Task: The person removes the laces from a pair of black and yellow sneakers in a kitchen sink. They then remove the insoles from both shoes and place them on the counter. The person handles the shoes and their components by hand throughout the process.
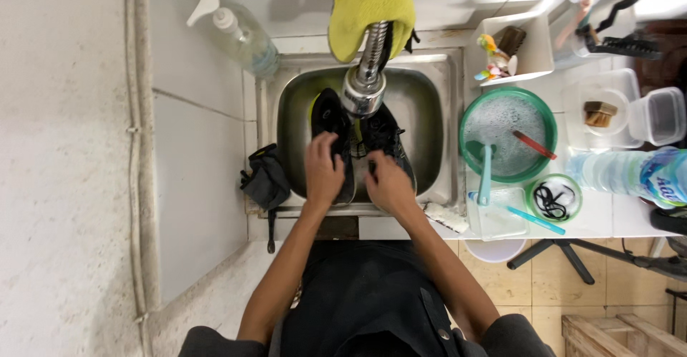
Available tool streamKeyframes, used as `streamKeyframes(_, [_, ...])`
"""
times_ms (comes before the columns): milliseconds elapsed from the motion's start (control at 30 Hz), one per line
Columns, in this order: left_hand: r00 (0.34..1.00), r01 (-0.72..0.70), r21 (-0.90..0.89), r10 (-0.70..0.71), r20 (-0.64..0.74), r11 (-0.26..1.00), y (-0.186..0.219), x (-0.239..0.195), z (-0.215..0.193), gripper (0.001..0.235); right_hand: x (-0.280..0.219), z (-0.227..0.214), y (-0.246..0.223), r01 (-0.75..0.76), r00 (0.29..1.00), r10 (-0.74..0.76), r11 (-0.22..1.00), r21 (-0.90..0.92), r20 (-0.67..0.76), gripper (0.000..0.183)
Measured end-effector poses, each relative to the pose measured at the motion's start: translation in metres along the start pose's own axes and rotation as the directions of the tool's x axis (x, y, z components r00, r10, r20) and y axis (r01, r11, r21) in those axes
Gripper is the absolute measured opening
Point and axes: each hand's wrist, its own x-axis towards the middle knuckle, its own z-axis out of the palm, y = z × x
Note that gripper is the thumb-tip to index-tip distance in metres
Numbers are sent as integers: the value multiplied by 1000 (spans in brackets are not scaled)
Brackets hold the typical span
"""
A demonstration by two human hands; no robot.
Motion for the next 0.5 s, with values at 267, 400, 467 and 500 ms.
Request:
streamKeyframes(267, [953, 13, -199, 48, 298, 980, 45, 21, 49, 67, 16, -53, 3, -58, 981, 58, 998, 10, -185, 63])
streamKeyframes(400, [944, 115, -135, -66, 322, 984, 6, 49, 88, 58, 48, -36, 44, -68, 981, 56, 996, -56, -186, 49])
streamKeyframes(467, [945, 115, -160, -58, 321, 980, -9, 57, 95, 48, 58, -37, 55, -34, 982, 27, 999, -31, -185, 43])
streamKeyframes(500, [946, 114, -185, -49, 320, 976, -18, 60, 98, 39, 62, -36, 60, 2, 983, -3, 1000, -7, -184, 38])
